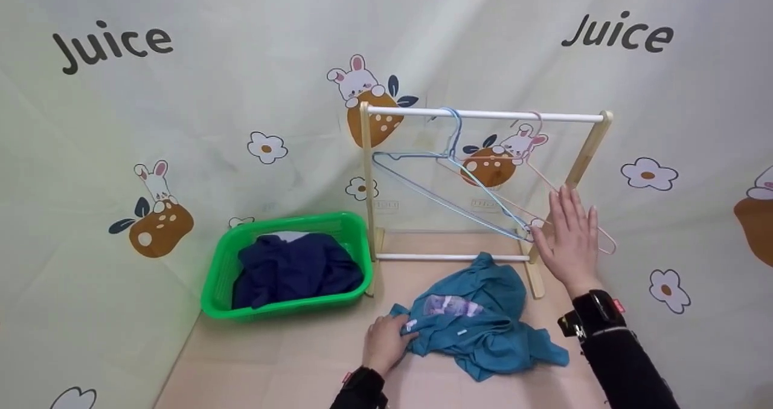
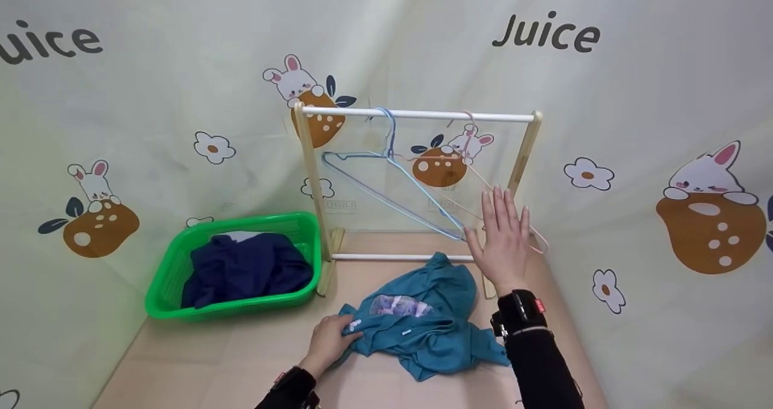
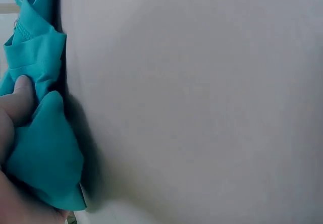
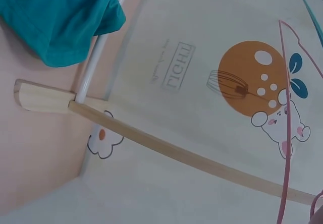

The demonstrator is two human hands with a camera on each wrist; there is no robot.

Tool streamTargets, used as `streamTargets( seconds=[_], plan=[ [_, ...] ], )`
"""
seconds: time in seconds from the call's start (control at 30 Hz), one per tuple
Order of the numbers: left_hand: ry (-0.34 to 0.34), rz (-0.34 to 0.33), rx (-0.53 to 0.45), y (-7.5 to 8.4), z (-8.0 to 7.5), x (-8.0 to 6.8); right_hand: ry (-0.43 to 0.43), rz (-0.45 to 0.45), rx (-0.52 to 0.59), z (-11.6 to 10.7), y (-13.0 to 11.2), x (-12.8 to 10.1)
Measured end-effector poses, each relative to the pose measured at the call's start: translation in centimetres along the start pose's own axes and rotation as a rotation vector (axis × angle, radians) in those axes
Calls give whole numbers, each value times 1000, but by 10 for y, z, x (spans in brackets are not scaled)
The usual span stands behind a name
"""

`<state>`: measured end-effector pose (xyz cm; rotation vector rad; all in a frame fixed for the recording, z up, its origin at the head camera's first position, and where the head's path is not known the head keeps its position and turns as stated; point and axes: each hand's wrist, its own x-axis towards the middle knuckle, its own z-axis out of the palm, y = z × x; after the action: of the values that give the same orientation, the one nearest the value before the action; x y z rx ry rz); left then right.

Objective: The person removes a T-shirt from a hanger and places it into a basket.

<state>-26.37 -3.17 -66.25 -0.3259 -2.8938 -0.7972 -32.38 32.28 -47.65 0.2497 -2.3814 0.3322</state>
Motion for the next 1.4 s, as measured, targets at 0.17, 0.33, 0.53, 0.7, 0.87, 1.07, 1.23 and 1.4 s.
streamTargets(
  seconds=[0.17,0.33,0.53,0.7,0.87,1.07,1.23,1.4],
  plan=[
    [157,-36,-262,4,-6,8,32,-11,38,3,-3,-22],
    [264,-81,-549,19,-22,24,32,-30,52,9,-1,-46],
    [317,-142,-779,37,-66,44,36,-50,54,16,2,-69],
    [416,-128,-819,47,-116,61,12,-52,51,19,3,-77],
    [579,-70,-843,50,-175,74,6,-44,69,21,6,-85],
    [749,5,-830,43,-244,86,23,-33,73,25,11,-92],
    [852,20,-800,36,-295,91,21,-20,81,27,14,-96],
    [936,21,-768,25,-331,95,-1,-6,84,30,15,-101]
  ],
)
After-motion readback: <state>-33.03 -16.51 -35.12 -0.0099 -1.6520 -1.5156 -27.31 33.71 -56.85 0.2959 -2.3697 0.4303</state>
